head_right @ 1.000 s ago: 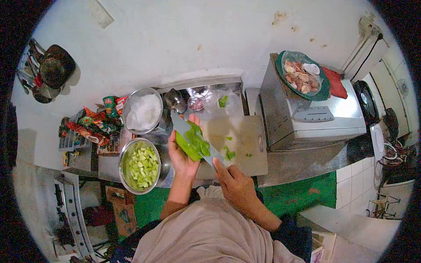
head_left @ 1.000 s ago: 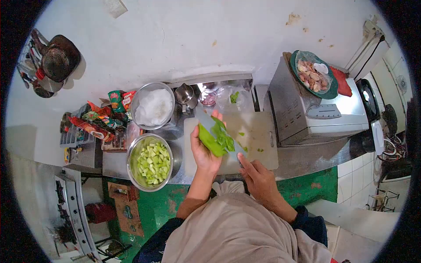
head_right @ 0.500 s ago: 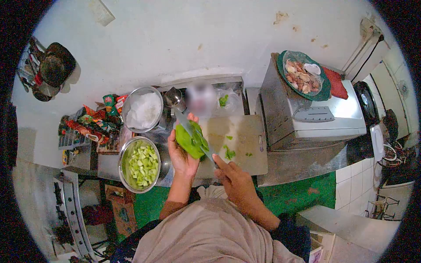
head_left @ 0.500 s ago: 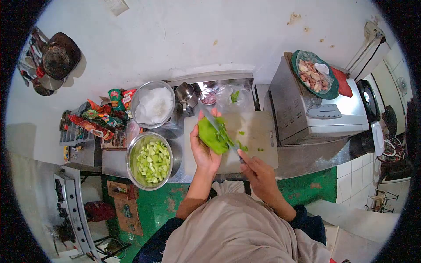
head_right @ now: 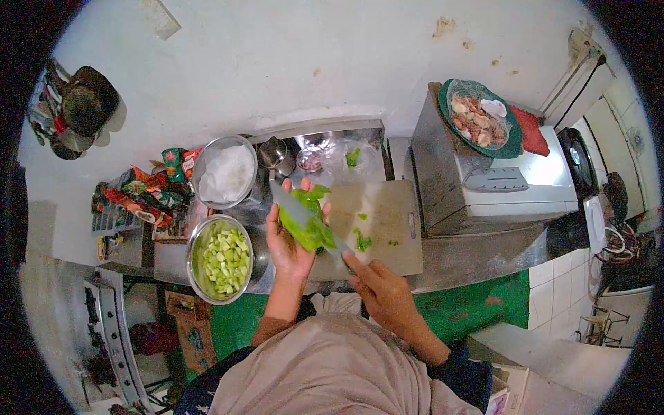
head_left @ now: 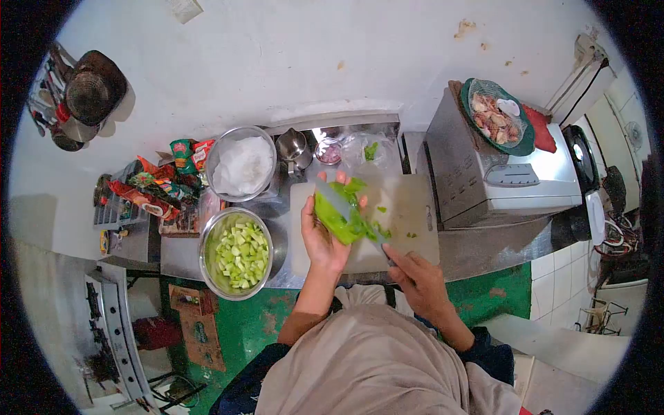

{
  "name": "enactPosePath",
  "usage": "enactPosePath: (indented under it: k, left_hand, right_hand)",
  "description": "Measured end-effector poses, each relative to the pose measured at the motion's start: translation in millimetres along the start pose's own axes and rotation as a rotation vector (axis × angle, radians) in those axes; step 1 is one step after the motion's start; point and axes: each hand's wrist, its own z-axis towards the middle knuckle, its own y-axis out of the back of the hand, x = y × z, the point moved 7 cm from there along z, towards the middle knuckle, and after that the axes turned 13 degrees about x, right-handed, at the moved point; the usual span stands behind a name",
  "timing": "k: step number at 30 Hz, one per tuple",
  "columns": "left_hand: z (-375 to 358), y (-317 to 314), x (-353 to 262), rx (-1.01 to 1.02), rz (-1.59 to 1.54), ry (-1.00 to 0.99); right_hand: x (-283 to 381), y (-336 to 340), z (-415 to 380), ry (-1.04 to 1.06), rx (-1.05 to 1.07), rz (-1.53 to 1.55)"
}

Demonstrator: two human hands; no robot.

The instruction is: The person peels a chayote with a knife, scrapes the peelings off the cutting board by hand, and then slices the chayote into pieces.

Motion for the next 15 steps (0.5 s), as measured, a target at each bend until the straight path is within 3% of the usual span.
enactPosePath:
  k: [6,15]
  left_hand:
    - [-2,-6,-1,0.040,0.086,0.007]
    - [-2,-4,-7,-0.032,0.224,-0.029]
  right_hand:
    - [15,-1,-6,-0.011,0.080,-0.239]
    - [15,-2,-8,0.027,0.072,-0.255]
